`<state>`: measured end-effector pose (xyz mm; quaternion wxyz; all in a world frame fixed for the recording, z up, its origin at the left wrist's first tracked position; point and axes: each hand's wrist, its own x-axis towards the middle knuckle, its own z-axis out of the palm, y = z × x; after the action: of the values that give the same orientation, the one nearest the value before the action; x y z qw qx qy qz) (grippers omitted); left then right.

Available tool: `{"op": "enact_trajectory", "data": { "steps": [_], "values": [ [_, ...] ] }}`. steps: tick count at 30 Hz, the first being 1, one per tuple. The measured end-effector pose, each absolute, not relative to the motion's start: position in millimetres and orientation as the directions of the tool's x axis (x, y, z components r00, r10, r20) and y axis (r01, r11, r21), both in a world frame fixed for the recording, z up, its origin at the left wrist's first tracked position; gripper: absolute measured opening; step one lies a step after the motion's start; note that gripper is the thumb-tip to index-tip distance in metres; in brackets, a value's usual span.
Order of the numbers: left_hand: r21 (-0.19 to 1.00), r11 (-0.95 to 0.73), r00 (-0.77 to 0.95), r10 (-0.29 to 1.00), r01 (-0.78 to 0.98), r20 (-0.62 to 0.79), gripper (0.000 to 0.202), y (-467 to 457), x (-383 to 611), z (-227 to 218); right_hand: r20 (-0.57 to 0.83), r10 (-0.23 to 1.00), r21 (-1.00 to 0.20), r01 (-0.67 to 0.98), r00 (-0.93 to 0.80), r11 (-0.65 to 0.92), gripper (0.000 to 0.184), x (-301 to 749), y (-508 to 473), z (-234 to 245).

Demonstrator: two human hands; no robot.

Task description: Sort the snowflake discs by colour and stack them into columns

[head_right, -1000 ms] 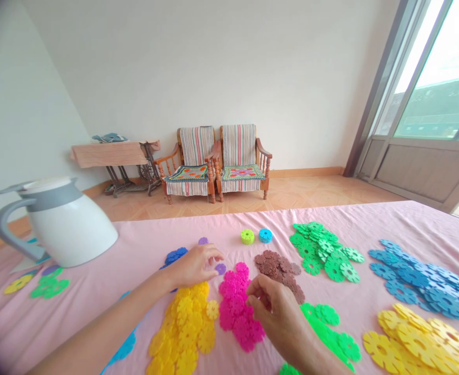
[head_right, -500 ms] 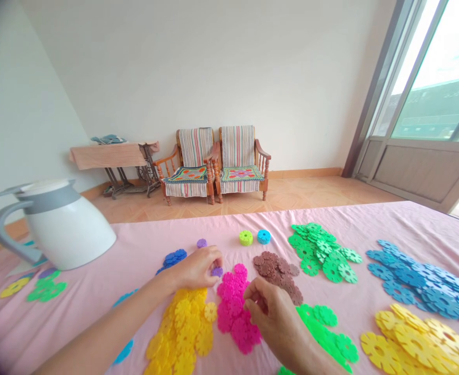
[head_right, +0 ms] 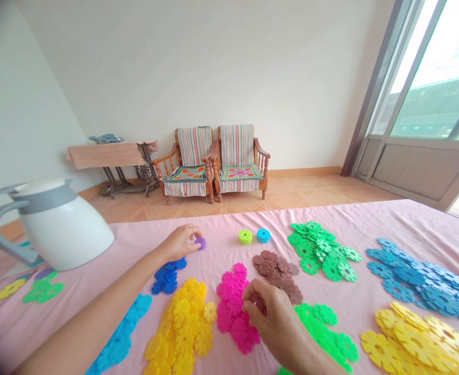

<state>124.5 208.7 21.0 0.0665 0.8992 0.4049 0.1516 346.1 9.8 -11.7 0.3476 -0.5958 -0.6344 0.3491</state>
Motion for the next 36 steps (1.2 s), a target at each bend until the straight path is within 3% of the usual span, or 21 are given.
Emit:
{"op": "enact_trajectory", "data": {
  "steps": [15,23,28,36],
  "values": [
    [0.241,-0.647,0.615,0.762,0.723,0.201,0.011,213,126,13,0.019,0.999,-0.852,0.521,-0.048,0.041,0.012,346,11,-15],
    [0.303,-0.653,0.628,0.755,0.694,0.19,0.036,211,116,19,0.019,0.999,-0.854,0.519,-0.047,0.04,0.012,346,9,-12],
    [0.336,-0.616,0.568,0.788,0.713,0.239,0.028,205,87,28,0.02,0.998,-0.849,0.526,-0.055,0.046,0.013,345,9,-9],
    [0.364,-0.533,0.56,0.828,0.764,0.036,0.02,171,34,22,0.003,0.997,-0.837,0.546,-0.077,0.044,0.013,340,6,-9]
  ]
}}
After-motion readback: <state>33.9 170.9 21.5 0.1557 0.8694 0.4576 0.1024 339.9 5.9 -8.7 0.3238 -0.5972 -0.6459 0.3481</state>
